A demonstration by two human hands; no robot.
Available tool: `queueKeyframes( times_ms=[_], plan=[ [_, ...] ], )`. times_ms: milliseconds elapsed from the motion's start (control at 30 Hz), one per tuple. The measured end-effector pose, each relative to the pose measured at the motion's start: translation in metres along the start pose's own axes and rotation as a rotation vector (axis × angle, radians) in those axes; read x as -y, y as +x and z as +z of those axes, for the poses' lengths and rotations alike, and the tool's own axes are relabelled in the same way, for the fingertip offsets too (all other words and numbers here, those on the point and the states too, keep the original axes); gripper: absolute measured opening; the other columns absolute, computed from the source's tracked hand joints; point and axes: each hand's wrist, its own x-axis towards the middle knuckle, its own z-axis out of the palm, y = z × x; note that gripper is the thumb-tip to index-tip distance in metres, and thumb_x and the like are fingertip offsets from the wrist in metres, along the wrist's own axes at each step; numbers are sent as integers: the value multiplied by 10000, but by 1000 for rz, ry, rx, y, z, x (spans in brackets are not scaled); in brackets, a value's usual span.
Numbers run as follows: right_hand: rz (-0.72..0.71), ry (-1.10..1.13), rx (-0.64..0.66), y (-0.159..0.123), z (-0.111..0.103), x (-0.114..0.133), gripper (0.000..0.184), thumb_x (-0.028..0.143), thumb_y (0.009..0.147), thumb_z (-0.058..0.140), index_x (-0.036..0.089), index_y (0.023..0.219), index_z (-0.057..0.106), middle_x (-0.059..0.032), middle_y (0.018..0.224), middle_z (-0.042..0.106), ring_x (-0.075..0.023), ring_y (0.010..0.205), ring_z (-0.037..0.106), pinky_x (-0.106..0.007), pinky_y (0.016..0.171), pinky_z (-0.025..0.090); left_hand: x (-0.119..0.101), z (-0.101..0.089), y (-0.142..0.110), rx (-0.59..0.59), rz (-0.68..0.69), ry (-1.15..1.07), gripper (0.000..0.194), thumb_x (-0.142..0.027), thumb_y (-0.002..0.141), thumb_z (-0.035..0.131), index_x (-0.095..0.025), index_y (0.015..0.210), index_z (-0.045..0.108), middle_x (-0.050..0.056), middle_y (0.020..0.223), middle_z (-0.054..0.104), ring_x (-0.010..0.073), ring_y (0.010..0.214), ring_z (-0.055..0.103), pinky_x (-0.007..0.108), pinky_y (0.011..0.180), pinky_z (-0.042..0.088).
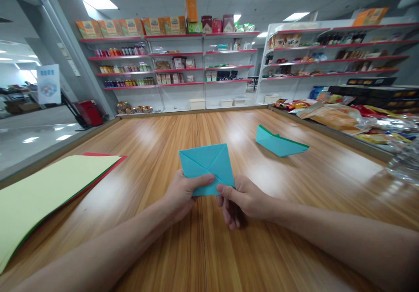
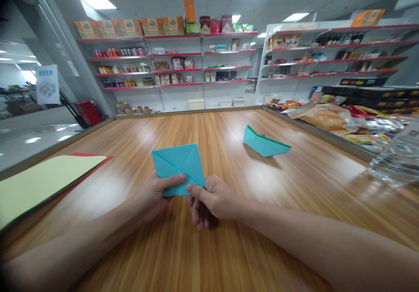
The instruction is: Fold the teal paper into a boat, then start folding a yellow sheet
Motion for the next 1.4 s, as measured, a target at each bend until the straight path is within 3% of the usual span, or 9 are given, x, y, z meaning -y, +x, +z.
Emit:
queueKeyframes(
  times_ms=[233,433,600,800,967,1233,1400],
  plan=[
    [-15,-181,-114,1,-3,-8,692,752,809,350,123,579,522,-16,385,521,-83,272,455,-151,259,319,-2,1,0,-61,33,-2,258,-187,568,839,-98,740,670,65,743,697,160,663,633,279,665,527],
    [-6,-184,78,-6,-2,-5,633,709,850,331,135,663,520,-12,420,553,-81,281,453,-162,294,376,-4,-1,-1,-1,-22,-4,261,-172,546,846,-93,707,657,54,681,680,147,598,612,264,589,517],
    [-39,-282,153,-10,-1,-1,553,640,863,405,134,675,527,-19,464,572,-79,334,495,-158,344,414,-7,-2,-3,41,-51,-11,299,-172,539,851,-85,764,674,72,728,693,167,634,625,282,604,518],
    [-70,-272,83,-6,0,-1,454,568,754,621,134,643,545,4,472,553,-71,363,485,-144,338,376,-8,-3,-1,-43,42,-16,258,-171,547,847,-96,733,684,55,728,693,158,643,622,283,639,515],
    [-24,-250,-89,-3,2,-4,609,685,833,394,138,597,520,2,401,508,-66,295,432,-141,281,306,-4,-5,0,-6,49,59,229,-189,567,839,-91,710,688,67,709,691,168,634,621,294,641,507],
    [32,-182,-126,-6,11,-3,593,695,823,392,150,621,509,-12,406,551,-91,267,442,-163,240,320,0,-4,8,-55,-33,-16,268,-151,496,860,-97,671,665,43,666,676,144,586,608,262,587,504],
    [37,-182,-118,-7,17,-4,589,679,834,397,150,599,504,-16,388,539,-92,261,436,-161,234,310,-4,-4,11,-110,-57,-13,285,-220,520,860,-90,690,672,61,668,688,147,569,612,254,551,492]
  ],
)
